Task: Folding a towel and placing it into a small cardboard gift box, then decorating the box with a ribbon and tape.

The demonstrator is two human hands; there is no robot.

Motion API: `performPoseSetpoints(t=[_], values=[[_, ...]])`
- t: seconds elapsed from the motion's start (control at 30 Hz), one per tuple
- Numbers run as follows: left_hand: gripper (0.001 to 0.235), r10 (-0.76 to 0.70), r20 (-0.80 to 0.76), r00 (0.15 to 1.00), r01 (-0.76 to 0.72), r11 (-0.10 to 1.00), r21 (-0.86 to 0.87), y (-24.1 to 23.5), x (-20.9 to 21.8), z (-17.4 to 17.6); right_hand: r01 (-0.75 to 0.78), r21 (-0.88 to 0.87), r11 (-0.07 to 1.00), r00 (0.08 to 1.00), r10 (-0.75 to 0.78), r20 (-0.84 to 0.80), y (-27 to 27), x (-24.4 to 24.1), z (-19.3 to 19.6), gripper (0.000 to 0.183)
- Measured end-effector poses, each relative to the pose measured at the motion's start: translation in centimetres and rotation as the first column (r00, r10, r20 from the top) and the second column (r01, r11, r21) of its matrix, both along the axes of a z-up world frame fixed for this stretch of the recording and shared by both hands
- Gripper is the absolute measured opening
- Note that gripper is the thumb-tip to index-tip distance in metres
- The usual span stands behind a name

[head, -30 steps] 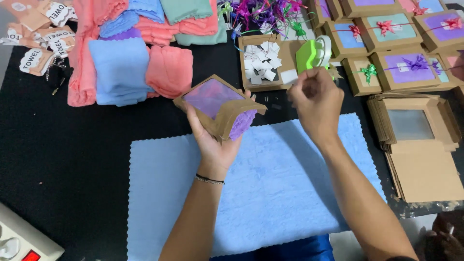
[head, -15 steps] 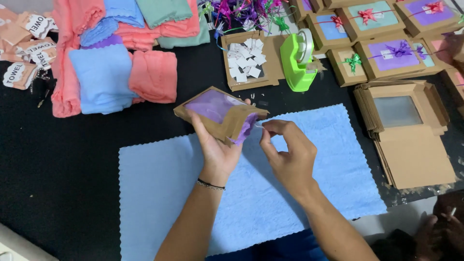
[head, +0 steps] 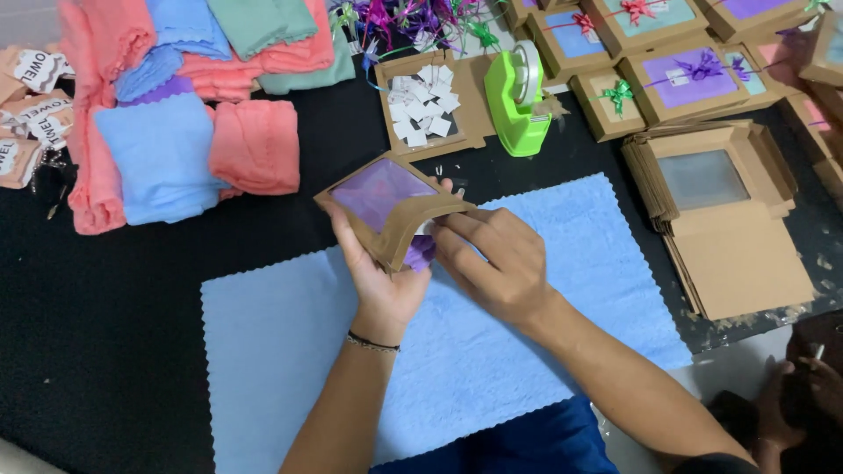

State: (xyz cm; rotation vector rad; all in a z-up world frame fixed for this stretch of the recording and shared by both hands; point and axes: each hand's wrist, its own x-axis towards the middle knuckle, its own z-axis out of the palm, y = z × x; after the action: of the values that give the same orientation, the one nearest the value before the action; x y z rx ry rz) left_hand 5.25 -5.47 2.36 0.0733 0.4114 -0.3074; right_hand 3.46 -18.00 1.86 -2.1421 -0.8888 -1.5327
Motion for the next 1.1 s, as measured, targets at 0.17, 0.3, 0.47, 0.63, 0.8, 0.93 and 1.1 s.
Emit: performPoseSetpoints(t=[0.17,0.3,0.47,0.63,0.8,0.93,1.1], values=[[0.090,-0.010,0.012,1.000,0.010,1.000,-0.004,0.0,0.2,-0.3,0.025,-0.004,1.000,0.998,-0.025,0.065,0.6,0.6,-0.6,0.013],[0.088,0.009,0.063,0.998,-0.009,1.000,0.003,-0.2,0.2,-1.2,0.033,-0.024,0.999,0.998,-0.032,0.054,0.6,1.0,-1.3,0.014],[0.090,-0.034,0.177,0.984,0.030,0.999,0.023,-0.2,0.1,-2.9,0.063,-0.068,0.996,0.998,-0.063,0.000,0.4,-0.1,-2.1,0.020],[0.091,-0.059,0.234,0.971,0.033,0.993,0.116,-0.3,-0.2,-1.9,0.109,-0.067,0.992,0.974,-0.120,-0.192,0.8,-1.9,-1.9,0.017],[0.092,-0.121,0.387,0.914,0.144,0.989,-0.030,-0.3,-0.2,-4.0,0.121,-0.230,0.966,0.790,-0.234,-0.567,0.0,-3.8,-2.3,0.010],[0.091,-0.197,0.490,0.849,0.108,0.973,0.204,-0.9,-0.9,-4.0,0.091,-0.313,0.945,0.688,-0.287,-0.667,-0.1,-4.3,-1.4,0.012],[0.080,-0.230,0.503,0.833,0.073,0.947,0.313,-1.2,-2.2,-3.1,0.140,-0.432,0.891,0.656,-0.411,-0.633,1.8,-4.8,3.2,0.087]])
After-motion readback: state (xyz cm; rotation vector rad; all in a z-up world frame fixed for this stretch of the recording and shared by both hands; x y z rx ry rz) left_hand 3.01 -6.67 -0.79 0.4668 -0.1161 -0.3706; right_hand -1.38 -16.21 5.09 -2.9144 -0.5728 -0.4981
